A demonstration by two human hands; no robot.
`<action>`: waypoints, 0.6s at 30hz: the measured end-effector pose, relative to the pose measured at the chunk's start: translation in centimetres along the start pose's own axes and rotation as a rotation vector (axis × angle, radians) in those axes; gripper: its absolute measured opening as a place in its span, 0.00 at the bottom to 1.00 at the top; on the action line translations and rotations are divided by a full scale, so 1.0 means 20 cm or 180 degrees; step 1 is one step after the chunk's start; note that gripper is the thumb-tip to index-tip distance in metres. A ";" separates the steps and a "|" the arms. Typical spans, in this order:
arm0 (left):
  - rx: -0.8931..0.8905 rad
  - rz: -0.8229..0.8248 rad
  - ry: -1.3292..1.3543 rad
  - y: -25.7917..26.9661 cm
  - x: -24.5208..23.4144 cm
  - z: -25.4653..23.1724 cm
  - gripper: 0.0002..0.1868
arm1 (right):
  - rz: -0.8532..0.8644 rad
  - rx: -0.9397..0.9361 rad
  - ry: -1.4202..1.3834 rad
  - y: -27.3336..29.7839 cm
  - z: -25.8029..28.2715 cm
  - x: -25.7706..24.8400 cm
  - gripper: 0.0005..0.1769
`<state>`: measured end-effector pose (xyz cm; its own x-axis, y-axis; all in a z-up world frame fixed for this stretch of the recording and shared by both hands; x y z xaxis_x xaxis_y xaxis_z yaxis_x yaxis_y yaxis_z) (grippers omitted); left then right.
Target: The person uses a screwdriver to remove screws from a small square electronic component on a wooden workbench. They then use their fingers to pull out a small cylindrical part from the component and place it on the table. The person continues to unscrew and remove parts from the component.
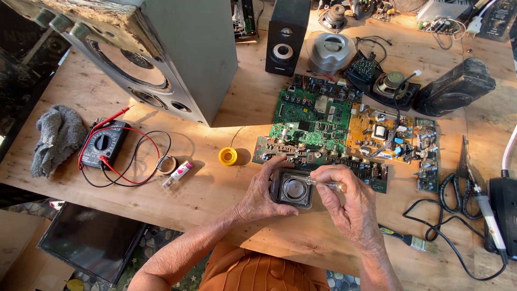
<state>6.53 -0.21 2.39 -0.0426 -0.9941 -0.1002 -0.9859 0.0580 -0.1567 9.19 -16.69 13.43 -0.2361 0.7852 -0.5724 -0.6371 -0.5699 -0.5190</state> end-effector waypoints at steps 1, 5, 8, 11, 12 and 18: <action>-0.0006 0.0014 0.0003 0.00 0.00 0.01 0.56 | -0.0006 0.0014 0.0003 0.01 0.00 0.00 0.07; 0.0010 -0.0038 -0.0032 0.00 0.00 0.01 0.56 | 0.0235 -0.0195 0.0067 -0.01 0.06 0.01 0.05; -0.0022 -0.0043 0.0031 0.00 0.00 0.01 0.56 | 0.0431 -0.0245 -0.0079 -0.01 0.08 0.01 0.05; -0.0029 -0.0031 0.0090 0.00 0.00 0.01 0.56 | 0.0646 -0.0169 -0.0084 0.01 0.08 0.02 0.04; -0.0028 -0.0031 0.0099 0.00 0.00 0.00 0.55 | 0.0717 -0.0104 -0.0092 0.02 0.08 0.02 0.04; 0.0256 0.0011 -0.0108 0.03 0.01 0.01 0.54 | 0.0048 -0.0169 0.0095 0.06 -0.01 -0.02 0.10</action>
<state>6.02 -0.30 2.00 -0.0391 -0.9902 -0.1338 -0.9695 0.0700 -0.2347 8.76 -17.73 12.93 -0.2230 0.7693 -0.5987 -0.5935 -0.5943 -0.5427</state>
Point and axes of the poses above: each hand's wrist, its own y-axis away from the middle knuckle, its own x-axis out of the palm, z = x × y, the point moved 6 cm from there along -y, towards the middle knuckle, and after that the axes turned 12 degrees about -x, right-handed, at the moved point
